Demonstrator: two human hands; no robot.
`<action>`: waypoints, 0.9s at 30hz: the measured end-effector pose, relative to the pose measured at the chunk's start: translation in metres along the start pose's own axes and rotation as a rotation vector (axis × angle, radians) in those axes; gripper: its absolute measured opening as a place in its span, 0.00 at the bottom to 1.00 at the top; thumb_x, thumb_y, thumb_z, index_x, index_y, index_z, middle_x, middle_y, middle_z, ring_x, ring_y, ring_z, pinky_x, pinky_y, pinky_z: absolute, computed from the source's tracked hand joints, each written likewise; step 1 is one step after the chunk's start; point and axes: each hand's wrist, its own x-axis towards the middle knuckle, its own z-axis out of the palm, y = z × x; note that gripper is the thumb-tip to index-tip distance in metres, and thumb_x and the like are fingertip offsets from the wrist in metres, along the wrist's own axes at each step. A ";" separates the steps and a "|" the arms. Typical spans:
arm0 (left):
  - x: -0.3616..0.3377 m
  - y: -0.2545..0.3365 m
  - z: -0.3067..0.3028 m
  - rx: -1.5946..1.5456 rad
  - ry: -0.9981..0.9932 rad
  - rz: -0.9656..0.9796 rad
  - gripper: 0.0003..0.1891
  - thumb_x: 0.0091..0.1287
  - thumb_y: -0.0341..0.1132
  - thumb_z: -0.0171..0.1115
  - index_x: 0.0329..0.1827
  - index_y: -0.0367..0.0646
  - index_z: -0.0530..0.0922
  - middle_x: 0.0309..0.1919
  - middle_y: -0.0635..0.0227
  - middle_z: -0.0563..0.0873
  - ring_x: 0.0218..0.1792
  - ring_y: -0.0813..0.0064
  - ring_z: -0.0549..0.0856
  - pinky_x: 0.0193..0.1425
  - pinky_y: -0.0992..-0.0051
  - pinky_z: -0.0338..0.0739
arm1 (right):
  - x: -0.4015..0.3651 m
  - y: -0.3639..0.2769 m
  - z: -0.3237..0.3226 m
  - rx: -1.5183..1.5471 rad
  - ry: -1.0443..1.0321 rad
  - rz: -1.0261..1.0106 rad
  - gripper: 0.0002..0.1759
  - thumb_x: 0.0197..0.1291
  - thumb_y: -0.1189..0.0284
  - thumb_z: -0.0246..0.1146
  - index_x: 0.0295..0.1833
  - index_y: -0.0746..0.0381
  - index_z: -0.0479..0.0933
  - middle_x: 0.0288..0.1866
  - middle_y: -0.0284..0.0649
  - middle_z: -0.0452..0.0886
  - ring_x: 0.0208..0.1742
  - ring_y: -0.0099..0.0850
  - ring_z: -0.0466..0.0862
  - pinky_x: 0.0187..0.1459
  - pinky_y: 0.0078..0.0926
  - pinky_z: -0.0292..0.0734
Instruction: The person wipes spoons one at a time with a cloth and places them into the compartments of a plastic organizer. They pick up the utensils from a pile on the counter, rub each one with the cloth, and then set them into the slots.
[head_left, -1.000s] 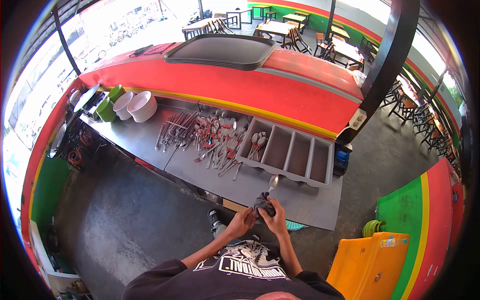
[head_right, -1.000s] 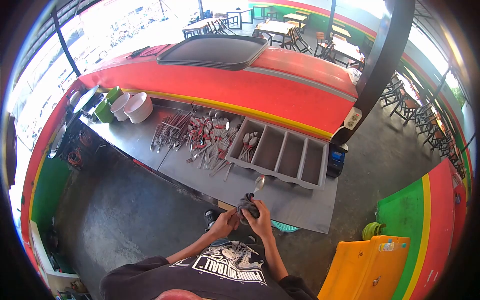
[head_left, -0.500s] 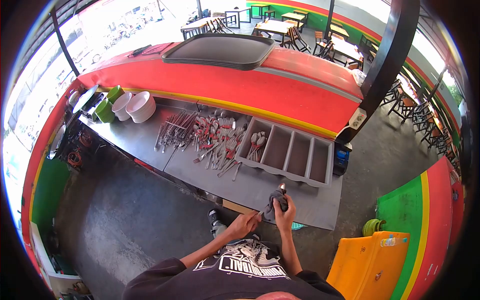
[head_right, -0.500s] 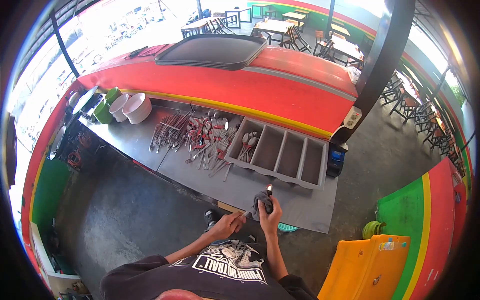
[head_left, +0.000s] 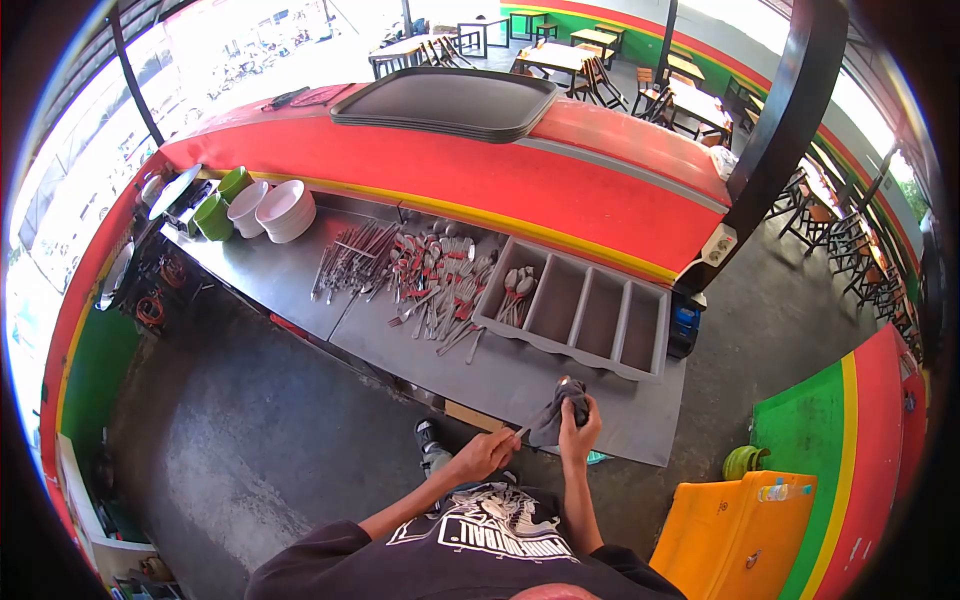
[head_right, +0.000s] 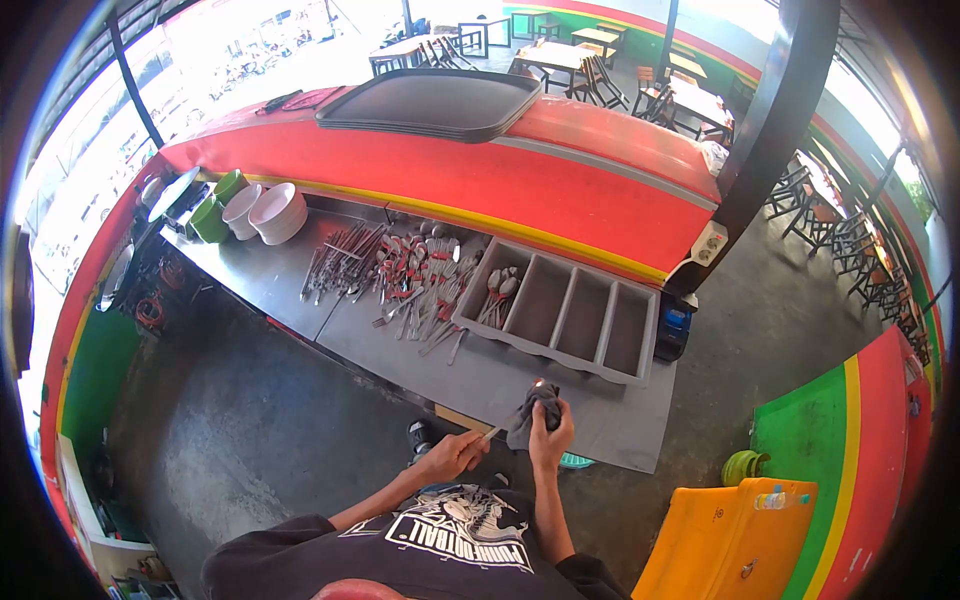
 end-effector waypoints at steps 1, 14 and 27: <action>-0.001 -0.001 0.002 -0.016 0.011 -0.010 0.15 0.80 0.40 0.44 0.42 0.37 0.73 0.18 0.68 0.74 0.21 0.77 0.73 0.30 0.74 0.69 | 0.002 0.007 -0.001 0.021 0.032 0.019 0.13 0.62 0.70 0.66 0.47 0.69 0.78 0.39 0.40 0.83 0.41 0.27 0.81 0.45 0.26 0.75; 0.005 -0.026 0.021 -0.488 0.079 -0.112 0.20 0.81 0.47 0.42 0.36 0.39 0.71 0.20 0.74 0.72 0.24 0.82 0.73 0.32 0.78 0.70 | -0.034 0.007 -0.004 0.805 -0.624 0.531 0.11 0.69 0.71 0.59 0.52 0.66 0.74 0.41 0.42 0.84 0.40 0.33 0.85 0.45 0.31 0.82; -0.007 -0.022 0.029 -0.378 0.023 -0.166 0.21 0.80 0.47 0.44 0.38 0.38 0.72 0.20 0.72 0.74 0.23 0.81 0.74 0.31 0.76 0.73 | -0.037 0.008 -0.006 0.718 -0.687 0.537 0.06 0.62 0.79 0.63 0.45 0.63 0.76 0.34 0.36 0.82 0.33 0.26 0.82 0.39 0.25 0.79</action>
